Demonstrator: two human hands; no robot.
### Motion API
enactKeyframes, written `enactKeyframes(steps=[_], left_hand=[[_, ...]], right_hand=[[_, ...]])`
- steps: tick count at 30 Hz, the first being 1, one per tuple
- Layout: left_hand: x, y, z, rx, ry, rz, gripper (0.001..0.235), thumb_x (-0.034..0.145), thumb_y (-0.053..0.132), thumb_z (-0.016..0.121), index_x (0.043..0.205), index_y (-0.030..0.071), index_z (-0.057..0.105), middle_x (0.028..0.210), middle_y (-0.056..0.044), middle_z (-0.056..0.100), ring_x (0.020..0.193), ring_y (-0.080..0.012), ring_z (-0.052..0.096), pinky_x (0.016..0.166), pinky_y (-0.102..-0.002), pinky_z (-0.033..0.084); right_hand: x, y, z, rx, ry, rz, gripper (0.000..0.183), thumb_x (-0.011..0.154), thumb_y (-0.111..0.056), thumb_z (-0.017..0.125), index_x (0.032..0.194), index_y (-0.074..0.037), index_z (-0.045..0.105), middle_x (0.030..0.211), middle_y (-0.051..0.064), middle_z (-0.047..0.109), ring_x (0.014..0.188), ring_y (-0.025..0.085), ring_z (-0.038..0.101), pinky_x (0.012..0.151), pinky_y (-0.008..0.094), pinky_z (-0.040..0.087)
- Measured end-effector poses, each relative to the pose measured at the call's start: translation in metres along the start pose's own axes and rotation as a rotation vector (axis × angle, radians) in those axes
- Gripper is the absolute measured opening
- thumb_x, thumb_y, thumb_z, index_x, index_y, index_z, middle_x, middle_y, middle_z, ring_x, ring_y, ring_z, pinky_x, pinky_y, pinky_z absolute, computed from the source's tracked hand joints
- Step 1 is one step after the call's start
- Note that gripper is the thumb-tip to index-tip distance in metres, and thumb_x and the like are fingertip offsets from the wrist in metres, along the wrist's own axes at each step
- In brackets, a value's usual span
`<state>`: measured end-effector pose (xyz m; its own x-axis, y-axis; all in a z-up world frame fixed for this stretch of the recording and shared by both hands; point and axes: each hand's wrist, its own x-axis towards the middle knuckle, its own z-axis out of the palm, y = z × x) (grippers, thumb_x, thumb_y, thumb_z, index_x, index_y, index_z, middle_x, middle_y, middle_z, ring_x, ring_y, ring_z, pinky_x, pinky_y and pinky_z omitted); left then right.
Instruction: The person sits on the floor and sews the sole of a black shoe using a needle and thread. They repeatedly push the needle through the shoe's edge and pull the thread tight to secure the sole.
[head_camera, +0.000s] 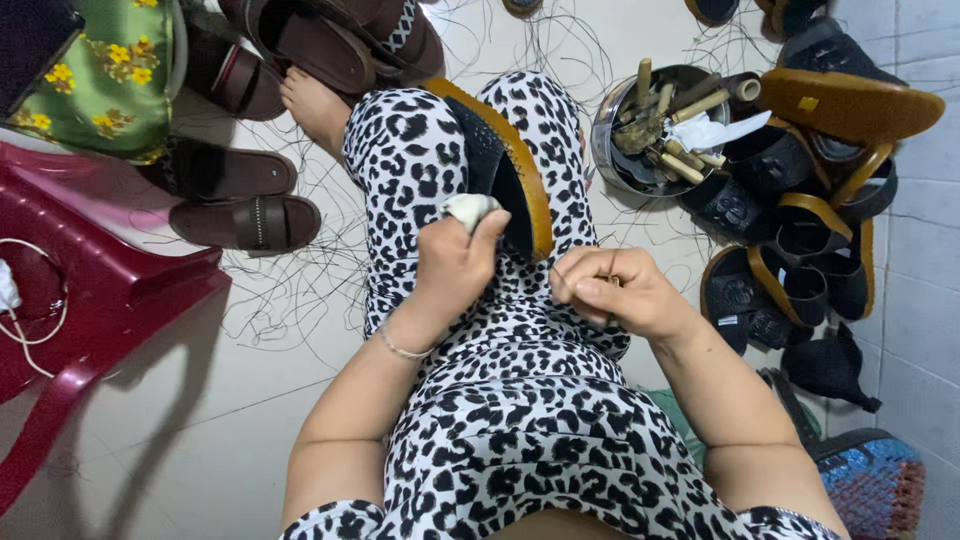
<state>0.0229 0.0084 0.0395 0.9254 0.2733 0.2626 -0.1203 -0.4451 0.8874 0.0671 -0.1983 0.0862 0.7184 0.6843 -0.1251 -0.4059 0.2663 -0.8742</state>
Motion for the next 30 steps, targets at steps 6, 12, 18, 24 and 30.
enactKeyframes(steps=[6,12,18,24,30], left_hand=[[0.005,0.044,-0.020,-0.667,-0.232,-0.331,0.021,0.103,0.015,0.061,0.095,0.000,0.072,0.061,-0.004,0.059,0.060,-0.0110,0.055,0.056,-0.028,0.049],[0.000,0.021,-0.045,-0.560,-0.409,-0.462,0.032,0.107,0.025,0.048,0.119,0.002,0.065,0.060,0.003,0.051,0.046,-0.0043,0.042,0.042,-0.018,0.037],[-0.006,-0.012,-0.088,-0.059,-0.975,-0.566,0.047,0.104,0.043,0.056,0.068,0.016,0.043,0.060,0.008,0.041,0.050,-0.0056,0.037,0.046,-0.022,0.033],[0.027,-0.003,-0.072,-1.295,-0.500,-0.320,0.027,0.108,0.030,0.060,0.118,0.008,0.071,0.142,-0.007,0.052,0.124,-0.0194,0.054,0.110,-0.032,0.052],[0.040,-0.026,-0.104,-1.539,-0.075,-0.376,0.039,0.111,0.046,0.051,0.130,0.018,0.072,0.126,-0.005,0.034,0.117,-0.0258,0.042,0.130,-0.055,0.036]], right_hand=[[0.018,0.021,0.016,-0.705,0.078,-0.293,0.008,0.094,-0.003,0.065,0.092,0.000,0.072,0.070,0.010,0.062,0.044,0.015,0.047,0.040,0.024,0.040],[0.013,0.007,-0.066,-1.172,0.445,-0.600,0.019,0.091,0.010,0.069,0.080,-0.004,0.060,0.073,0.011,0.058,0.065,0.028,0.056,0.064,0.038,0.046],[-0.015,-0.064,-0.195,-1.495,0.862,-0.517,0.014,0.104,0.008,0.066,0.118,0.008,0.070,0.110,0.021,0.069,0.101,0.033,0.064,0.088,0.043,0.051],[0.015,-0.026,-0.043,-1.245,0.254,-0.120,0.040,0.104,-0.016,0.069,0.138,-0.001,0.056,0.134,0.021,0.056,0.113,0.031,0.059,0.103,0.048,0.047],[0.012,-0.038,-0.021,-1.061,-0.192,0.093,0.025,0.099,-0.023,0.063,0.115,-0.007,0.073,0.098,0.007,0.072,0.086,0.019,0.068,0.079,0.032,0.056]])
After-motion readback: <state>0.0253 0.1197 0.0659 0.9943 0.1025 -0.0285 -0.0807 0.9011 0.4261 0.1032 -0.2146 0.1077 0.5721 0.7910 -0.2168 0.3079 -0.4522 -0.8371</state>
